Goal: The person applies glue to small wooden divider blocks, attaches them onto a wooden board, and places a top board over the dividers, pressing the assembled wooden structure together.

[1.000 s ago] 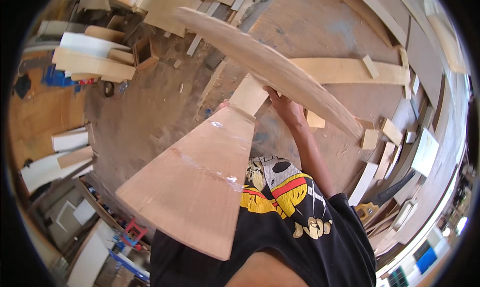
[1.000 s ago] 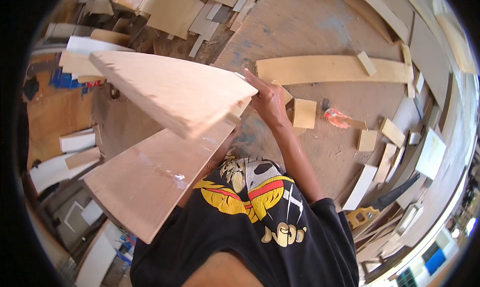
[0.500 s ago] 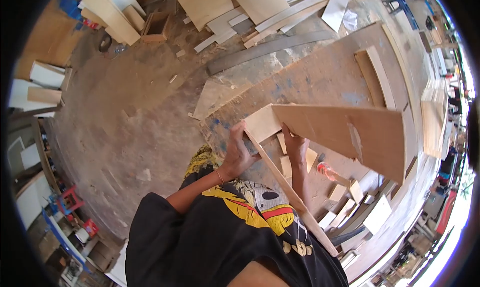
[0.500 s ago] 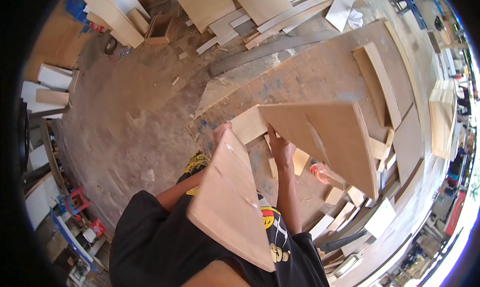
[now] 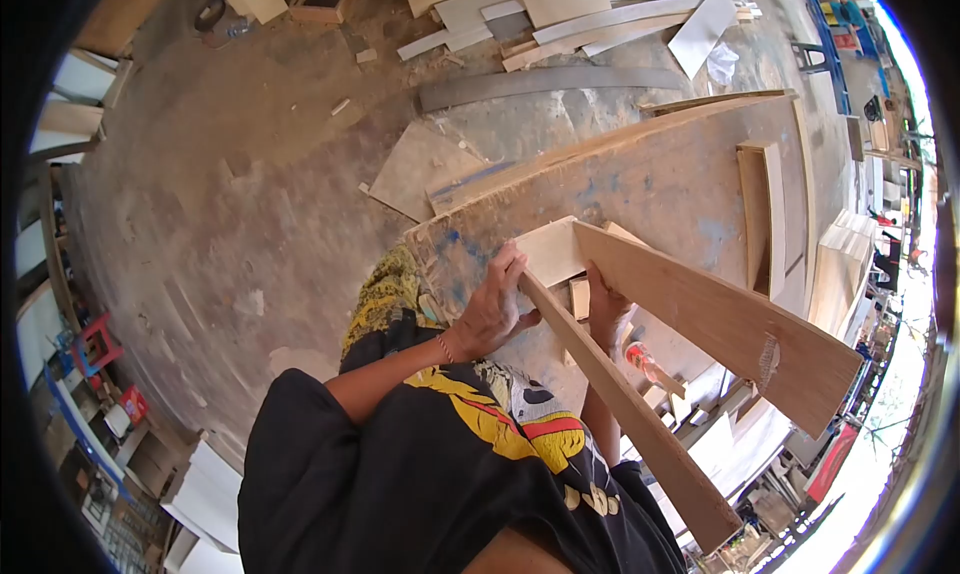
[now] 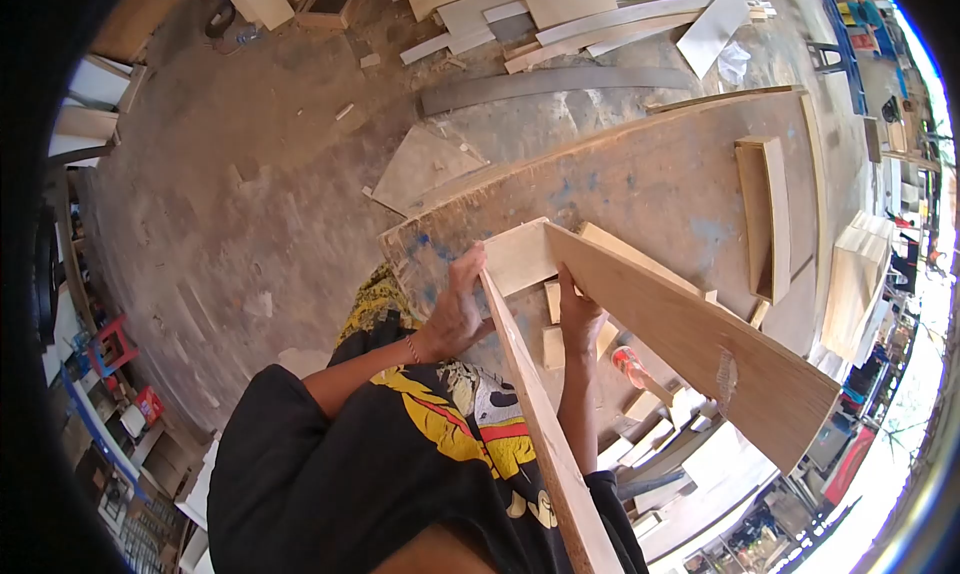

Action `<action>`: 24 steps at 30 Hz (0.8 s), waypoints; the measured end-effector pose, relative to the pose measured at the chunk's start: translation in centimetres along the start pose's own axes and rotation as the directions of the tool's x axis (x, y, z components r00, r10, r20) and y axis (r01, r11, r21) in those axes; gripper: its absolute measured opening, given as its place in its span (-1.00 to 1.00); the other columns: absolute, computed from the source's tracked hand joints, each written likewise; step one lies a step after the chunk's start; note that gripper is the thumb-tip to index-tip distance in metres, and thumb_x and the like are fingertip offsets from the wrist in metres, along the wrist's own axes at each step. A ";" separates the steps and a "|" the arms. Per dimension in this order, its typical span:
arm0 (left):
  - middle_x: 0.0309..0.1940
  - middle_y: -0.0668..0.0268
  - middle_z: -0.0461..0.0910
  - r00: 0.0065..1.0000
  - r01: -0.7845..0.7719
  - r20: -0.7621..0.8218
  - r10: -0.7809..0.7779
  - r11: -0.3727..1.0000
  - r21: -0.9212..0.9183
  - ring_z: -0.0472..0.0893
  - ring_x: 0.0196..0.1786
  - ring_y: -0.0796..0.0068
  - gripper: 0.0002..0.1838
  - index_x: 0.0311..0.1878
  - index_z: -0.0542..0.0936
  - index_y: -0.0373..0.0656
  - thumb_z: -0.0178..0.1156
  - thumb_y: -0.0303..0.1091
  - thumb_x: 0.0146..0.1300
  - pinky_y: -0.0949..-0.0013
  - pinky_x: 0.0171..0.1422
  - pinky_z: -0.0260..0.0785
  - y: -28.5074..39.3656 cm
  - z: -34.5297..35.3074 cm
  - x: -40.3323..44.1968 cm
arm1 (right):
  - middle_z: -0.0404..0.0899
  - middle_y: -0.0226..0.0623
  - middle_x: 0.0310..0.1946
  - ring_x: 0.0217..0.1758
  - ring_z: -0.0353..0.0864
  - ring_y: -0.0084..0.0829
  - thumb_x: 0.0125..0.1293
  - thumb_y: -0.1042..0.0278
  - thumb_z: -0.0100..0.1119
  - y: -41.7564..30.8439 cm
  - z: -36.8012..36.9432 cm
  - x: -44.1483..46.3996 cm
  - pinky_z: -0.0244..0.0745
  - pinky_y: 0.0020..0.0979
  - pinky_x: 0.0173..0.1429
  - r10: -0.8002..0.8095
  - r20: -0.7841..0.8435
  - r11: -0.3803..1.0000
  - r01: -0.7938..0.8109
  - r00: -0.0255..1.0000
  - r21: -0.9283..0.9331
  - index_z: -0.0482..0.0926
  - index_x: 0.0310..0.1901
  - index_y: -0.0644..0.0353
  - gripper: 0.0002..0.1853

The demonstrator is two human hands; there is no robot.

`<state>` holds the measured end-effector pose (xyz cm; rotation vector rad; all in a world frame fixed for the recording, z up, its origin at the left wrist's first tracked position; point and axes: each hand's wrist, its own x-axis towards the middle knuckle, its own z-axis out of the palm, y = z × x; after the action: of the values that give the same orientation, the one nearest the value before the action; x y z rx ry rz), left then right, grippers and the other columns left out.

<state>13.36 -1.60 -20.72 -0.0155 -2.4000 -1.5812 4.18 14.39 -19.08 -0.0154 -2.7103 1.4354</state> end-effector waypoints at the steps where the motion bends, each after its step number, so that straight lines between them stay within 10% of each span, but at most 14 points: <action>1: 0.19 -0.14 0.11 1.000 -0.009 -0.001 0.009 1.000 0.001 0.13 0.33 -0.19 -0.02 0.31 -0.07 -0.25 0.41 -0.29 -0.03 0.03 0.35 0.13 0.0 -0.1 0.1 | 0.64 -0.23 -0.29 -0.24 0.61 -0.45 0.08 0.46 0.32 -0.5 -0.1 0.0 0.49 -0.40 -0.12 0.003 0.005 1.000 -0.003 1.000 -0.007 0.61 -0.22 0.31 -0.79; 24: 0.19 -0.15 0.10 0.998 -0.037 -0.051 0.038 0.999 0.022 0.18 0.30 -0.20 0.11 0.33 -0.04 -0.26 0.47 -0.54 -0.31 0.10 0.31 0.23 0.8 -0.3 0.5 | 0.64 -0.21 -0.30 -0.26 0.62 -0.42 0.08 0.41 0.33 0.0 0.4 -0.6 0.51 -0.38 -0.19 0.082 -0.006 0.996 -0.082 0.997 -0.027 0.61 -0.22 0.32 -0.76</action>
<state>13.05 -1.63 -19.76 -0.0157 -2.3628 -1.5208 4.79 13.99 -19.31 -0.1329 -2.7554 1.4163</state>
